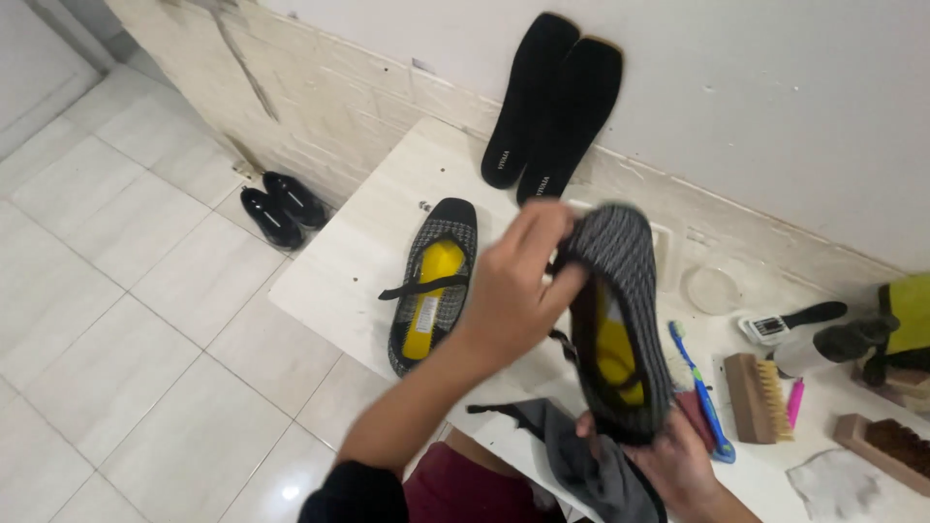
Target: The person cleans the sole of a black and white patterned flat shoe using a toothbrush and a cloth. They scrub the sole, wipe it with a cloth, and place the shoe against the wall. The person then wipes the table surface and organizes cleaning tools.
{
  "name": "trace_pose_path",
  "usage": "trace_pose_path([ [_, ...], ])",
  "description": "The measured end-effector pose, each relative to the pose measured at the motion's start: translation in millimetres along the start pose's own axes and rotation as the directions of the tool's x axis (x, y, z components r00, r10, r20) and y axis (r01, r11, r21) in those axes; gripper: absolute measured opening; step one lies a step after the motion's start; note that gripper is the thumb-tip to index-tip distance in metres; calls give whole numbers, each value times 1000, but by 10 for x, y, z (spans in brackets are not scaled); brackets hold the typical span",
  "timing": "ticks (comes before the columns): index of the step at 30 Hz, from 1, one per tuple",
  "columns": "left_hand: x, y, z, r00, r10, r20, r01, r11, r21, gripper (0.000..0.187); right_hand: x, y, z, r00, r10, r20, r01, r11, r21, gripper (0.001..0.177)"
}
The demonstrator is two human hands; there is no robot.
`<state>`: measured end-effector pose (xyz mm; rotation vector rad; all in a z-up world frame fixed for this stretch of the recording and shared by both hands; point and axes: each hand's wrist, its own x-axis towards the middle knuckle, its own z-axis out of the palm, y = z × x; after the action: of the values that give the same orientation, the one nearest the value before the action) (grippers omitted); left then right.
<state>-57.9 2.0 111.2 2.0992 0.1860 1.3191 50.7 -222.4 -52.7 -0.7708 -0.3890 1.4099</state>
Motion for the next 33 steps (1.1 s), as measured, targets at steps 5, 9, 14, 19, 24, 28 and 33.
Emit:
trace_pose_path([
  [5,663,-71,-284,999,-5,46,-20,852,523,49,2,-70,87,998,29,53,-22,993,-113,66],
  [9,1271,-512,-467,979,189,-76,-53,597,800,52,25,3,-23,1000,23,15,-22,997,-69,64],
  [14,1718,-1505,-505,929,363,-76,-69,369,927,69,133,110,-341,999,32,36,-29,997,-72,66],
  [19,1922,-2227,-441,962,272,11,-63,185,981,57,208,138,-541,984,57,166,-50,998,-42,67],
  [24,2021,-2735,-304,943,328,63,-126,174,977,48,178,117,-400,996,82,44,-84,995,46,67],
  [28,1991,-2761,-421,911,390,131,-210,165,964,50,184,139,-500,989,146,-22,-143,985,100,67],
  [33,1825,-2681,-486,875,421,238,-293,70,954,57,196,167,-509,989,140,-39,-135,983,124,67],
])
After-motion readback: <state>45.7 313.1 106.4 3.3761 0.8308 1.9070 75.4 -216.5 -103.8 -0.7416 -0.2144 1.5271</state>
